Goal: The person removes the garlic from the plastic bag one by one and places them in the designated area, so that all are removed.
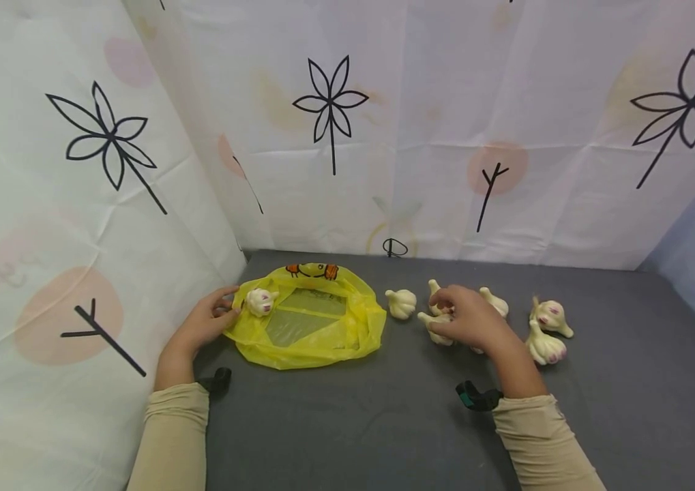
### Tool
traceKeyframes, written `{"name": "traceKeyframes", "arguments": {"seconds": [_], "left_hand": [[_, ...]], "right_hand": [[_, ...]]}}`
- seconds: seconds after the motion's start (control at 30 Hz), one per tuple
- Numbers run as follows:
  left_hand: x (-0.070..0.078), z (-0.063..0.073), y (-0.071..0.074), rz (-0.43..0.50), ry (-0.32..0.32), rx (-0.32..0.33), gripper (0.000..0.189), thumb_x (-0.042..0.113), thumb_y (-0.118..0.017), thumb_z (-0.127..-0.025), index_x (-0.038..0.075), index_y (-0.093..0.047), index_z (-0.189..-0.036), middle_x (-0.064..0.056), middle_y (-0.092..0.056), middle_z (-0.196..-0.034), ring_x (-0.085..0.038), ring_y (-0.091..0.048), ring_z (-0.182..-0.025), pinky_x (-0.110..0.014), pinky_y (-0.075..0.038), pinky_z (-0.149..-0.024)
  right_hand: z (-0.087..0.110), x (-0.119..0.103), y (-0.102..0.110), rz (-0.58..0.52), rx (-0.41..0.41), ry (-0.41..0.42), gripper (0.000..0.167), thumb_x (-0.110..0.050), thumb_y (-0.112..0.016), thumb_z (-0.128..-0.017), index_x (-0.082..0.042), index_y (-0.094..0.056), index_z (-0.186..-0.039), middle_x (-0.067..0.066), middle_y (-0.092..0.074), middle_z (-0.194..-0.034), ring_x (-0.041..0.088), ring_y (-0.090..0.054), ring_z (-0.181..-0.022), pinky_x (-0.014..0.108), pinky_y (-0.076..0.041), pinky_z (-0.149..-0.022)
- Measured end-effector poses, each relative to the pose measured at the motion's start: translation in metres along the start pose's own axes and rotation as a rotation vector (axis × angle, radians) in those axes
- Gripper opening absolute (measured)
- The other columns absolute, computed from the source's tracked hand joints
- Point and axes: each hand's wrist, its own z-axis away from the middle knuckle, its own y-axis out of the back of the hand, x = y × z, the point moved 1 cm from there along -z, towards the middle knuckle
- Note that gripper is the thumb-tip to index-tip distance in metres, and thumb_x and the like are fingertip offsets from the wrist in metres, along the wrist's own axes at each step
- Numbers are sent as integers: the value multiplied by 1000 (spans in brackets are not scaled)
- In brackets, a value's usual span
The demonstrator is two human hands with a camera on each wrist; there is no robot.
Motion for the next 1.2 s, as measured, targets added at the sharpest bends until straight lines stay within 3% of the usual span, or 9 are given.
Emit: {"name": "traceKeyframes", "arguments": {"seconds": [0.27,0.47,0.73,0.87,1.2], "left_hand": [[-1,1,-3,-4,-23,-11,58,18,-59,-108,3,-41,-162,-32,-61,-137,-39,-66,-111,-38,-54,-85],[-4,0,-3,4,-28,-4,58,19,-60,-108,4,-42,-162,-31,-62,-136,-38,-67,-111,-38,-55,-85],[-7,0,-3,16,-24,2,59,18,-60,-108,4,-41,-162,-31,-62,-137,-38,-67,-111,-37,-55,-85],[-5,-1,0,22,-24,7,59,19,-59,-108,5,-41,-162,-30,-62,-136,-36,-66,-109,-35,-53,-84],[-1,1,2,15,-23,11,58,19,-59,-108,4,-42,-162,-30,-62,-136,-37,-66,-110,-37,-54,-85]], "right_hand": [[-1,-13,-16,-66,92,49,35,-20,-82,-95,-4,-74,-124,16,-69,-121,41,-66,-115,61,-55,-94],[-18,-31,-25,-57,134,170,32,-14,-85,-91,-7,-75,-121,12,-71,-116,34,-68,-108,58,-55,-90],[-46,-60,-39,-168,132,281,30,-15,-85,-92,-12,-76,-120,5,-71,-116,28,-67,-107,56,-56,-89],[-61,-76,-50,-221,116,301,31,-18,-84,-93,-13,-76,-122,3,-71,-118,23,-66,-107,55,-57,-91],[-93,-115,-82,-364,71,242,29,-19,-81,-96,-13,-75,-124,9,-71,-122,38,-68,-112,60,-55,-94]]}}
